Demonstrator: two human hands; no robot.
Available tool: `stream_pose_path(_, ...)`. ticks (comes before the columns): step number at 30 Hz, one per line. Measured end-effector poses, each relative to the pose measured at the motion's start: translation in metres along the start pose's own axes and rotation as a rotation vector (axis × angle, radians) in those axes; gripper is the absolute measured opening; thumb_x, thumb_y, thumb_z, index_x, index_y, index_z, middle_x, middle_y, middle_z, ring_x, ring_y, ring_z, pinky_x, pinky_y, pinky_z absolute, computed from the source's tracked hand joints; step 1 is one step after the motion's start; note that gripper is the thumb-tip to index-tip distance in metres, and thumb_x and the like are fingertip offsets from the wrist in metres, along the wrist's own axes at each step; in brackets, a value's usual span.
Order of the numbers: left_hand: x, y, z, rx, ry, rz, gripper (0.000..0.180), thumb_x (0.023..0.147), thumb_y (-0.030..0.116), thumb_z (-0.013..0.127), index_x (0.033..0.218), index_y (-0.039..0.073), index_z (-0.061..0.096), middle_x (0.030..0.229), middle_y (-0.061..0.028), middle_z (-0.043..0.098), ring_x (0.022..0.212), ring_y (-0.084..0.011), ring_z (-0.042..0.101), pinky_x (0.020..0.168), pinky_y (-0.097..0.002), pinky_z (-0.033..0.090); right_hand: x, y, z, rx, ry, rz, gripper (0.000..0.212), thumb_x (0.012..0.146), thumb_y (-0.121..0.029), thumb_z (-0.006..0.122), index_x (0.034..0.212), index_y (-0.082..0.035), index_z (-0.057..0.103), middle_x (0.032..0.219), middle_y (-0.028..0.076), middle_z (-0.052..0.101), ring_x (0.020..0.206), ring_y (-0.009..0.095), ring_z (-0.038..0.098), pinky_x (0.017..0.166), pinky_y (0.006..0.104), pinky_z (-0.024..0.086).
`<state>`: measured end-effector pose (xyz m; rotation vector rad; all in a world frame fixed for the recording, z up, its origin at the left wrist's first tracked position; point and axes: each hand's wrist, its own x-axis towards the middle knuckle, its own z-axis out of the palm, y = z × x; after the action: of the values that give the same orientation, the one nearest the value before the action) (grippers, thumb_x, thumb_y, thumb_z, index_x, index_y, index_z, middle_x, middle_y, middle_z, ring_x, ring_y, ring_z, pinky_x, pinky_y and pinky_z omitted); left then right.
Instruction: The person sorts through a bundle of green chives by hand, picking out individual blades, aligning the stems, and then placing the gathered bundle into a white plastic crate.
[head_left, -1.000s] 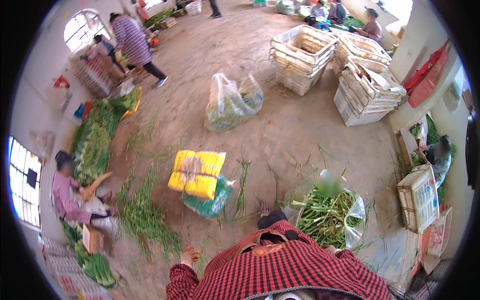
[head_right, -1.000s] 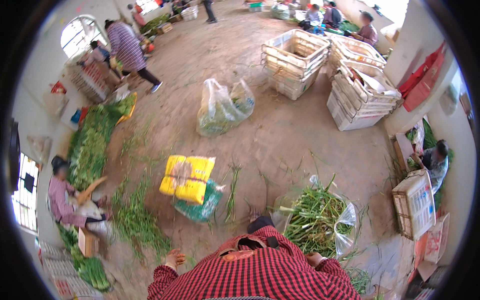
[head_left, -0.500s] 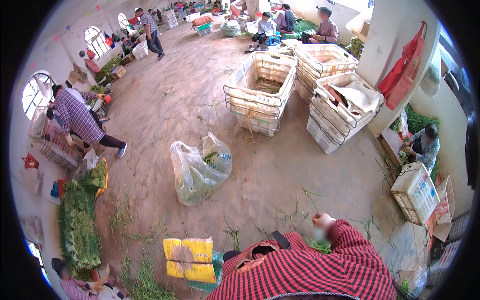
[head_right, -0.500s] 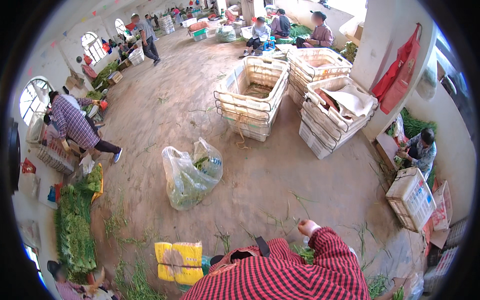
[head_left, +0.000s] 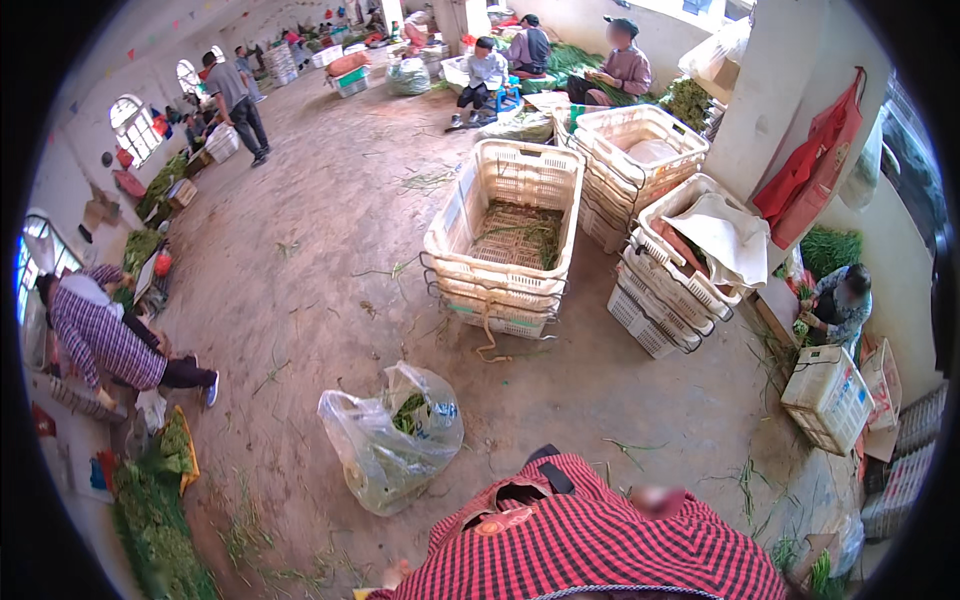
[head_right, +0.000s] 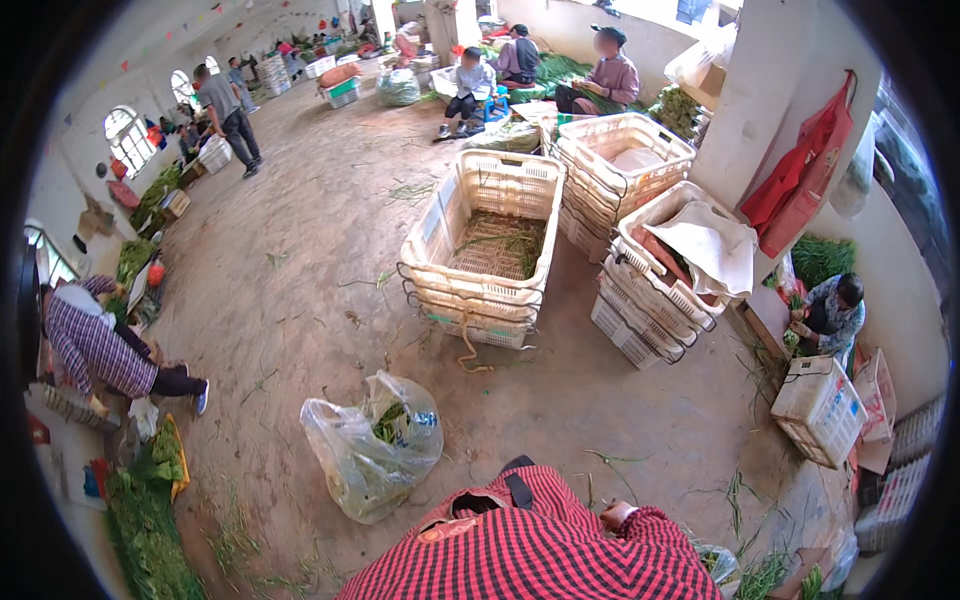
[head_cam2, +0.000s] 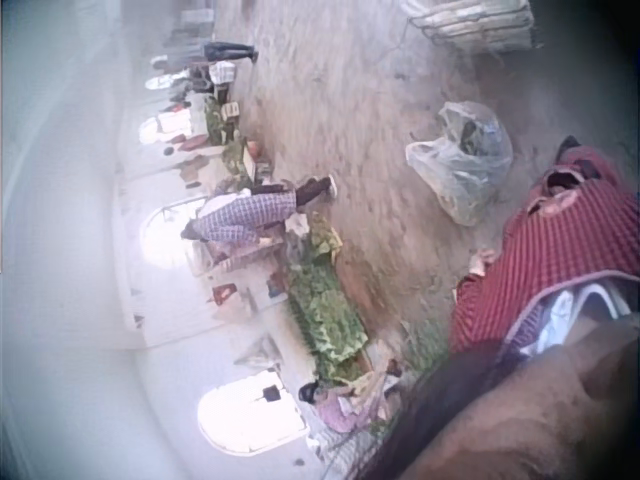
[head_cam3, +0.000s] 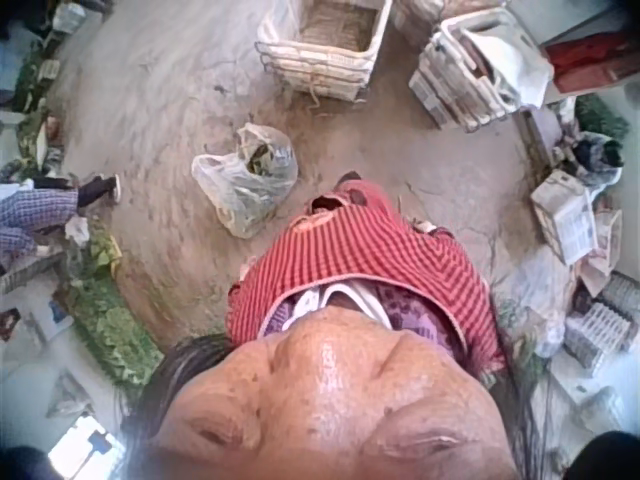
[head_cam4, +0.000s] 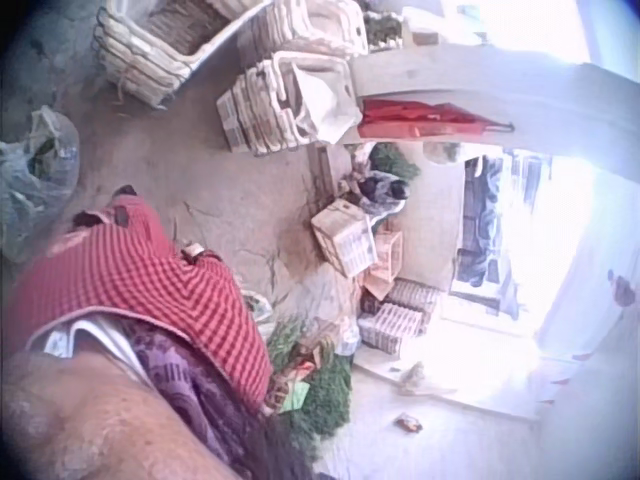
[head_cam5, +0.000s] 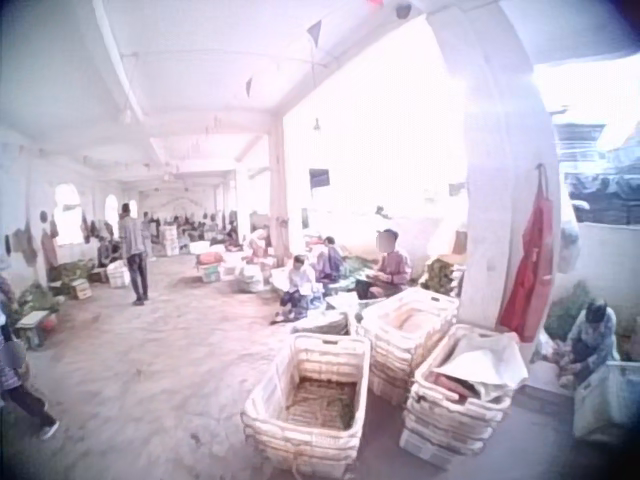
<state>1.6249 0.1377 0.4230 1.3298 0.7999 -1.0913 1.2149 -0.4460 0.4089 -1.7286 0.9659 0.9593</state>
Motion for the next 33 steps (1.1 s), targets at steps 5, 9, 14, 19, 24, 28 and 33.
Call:
stream_pose_path(5,0.059,0.173,0.109,0.413,0.214,0.355,0.056,0.093,0.057,0.051,0.101,0.004,0.067,0.075,-0.0094,0.067,0.057,-0.0194,0.058,0.053,-0.0327,0.048,0.0,-0.057,-0.077,0.196,0.018,0.306,0.035,0.082,-0.029,0.06,0.107,-0.006,0.069,0.096,0.015,0.071,0.089,0.031,0.068,0.08,0.0388,0.053)
stream_pose_path(9,0.102,0.222,0.153,0.447,0.161,0.427,0.057,0.093,0.059,0.05,0.097,0.006,0.068,0.075,-0.009,0.068,0.063,-0.019,0.061,0.055,-0.0333,0.048,0.057,-0.142,-0.185,0.077,0.07,0.309,0.035,0.082,-0.029,0.058,0.105,-0.006,0.07,0.1,0.016,0.071,0.093,0.031,0.068,0.083,0.0396,0.053)
stream_pose_path(14,0.129,0.254,0.211,0.385,0.088,0.12,0.056,0.093,0.059,0.049,0.101,0.006,0.067,0.078,-0.0095,0.069,0.064,-0.0193,0.061,0.055,-0.0336,0.049,0.122,-0.309,-0.326,0.15,0.339,0.059,0.035,0.083,-0.028,0.058,0.107,-0.004,0.068,0.105,0.014,0.07,0.095,0.024,0.066,0.083,0.0342,0.052)
stream_pose_path(19,0.172,0.34,0.255,0.406,0.11,0.088,0.056,0.093,0.058,0.049,0.104,0.006,0.066,0.08,-0.0101,0.069,0.065,-0.0196,0.062,0.056,-0.0338,0.049,0.185,-0.467,-0.382,0.231,0.249,-0.304,0.04,0.091,-0.028,0.06,0.121,-0.002,0.061,0.112,0.012,0.068,0.104,0.021,0.064,0.093,0.0337,0.049)
stream_pose_path(24,0.225,0.458,0.277,0.462,0.115,0.099,0.055,0.094,0.057,0.048,0.107,0.006,0.064,0.083,-0.0106,0.069,0.066,-0.0199,0.062,0.056,-0.034,0.049,0.269,-0.531,-0.386,0.181,0.088,-0.295,0.049,0.094,-0.041,0.058,0.124,-0.003,0.06,0.119,0.014,0.066,0.111,0.025,0.061,0.098,0.0355,0.045)
stream_pose_path(28,0.256,0.569,0.258,0.484,0.162,0.085,0.055,0.094,0.057,0.048,0.109,0.006,0.063,0.085,-0.011,0.07,0.067,-0.0201,0.063,0.057,-0.0342,0.05,0.309,-0.579,-0.407,0.156,0.217,-0.057,0.053,0.093,-0.052,0.055,0.112,-0.005,0.07,0.102,0.01,0.072,0.099,0.021,0.066,0.091,0.0321,0.049)
stream_pose_path(33,0.315,0.747,0.243,0.544,0.202,0.062,0.055,0.095,0.056,0.047,0.113,0.006,0.061,0.087,-0.0116,0.07,0.068,-0.0204,0.063,0.057,-0.0344,0.05,0.318,-0.571,-0.399,0.502,0.23,0.258,0.047,0.089,-0.052,0.057,0.082,-0.011,0.079,0.089,0.008,0.074,0.091,0.02,0.068,0.088,0.0336,0.05)
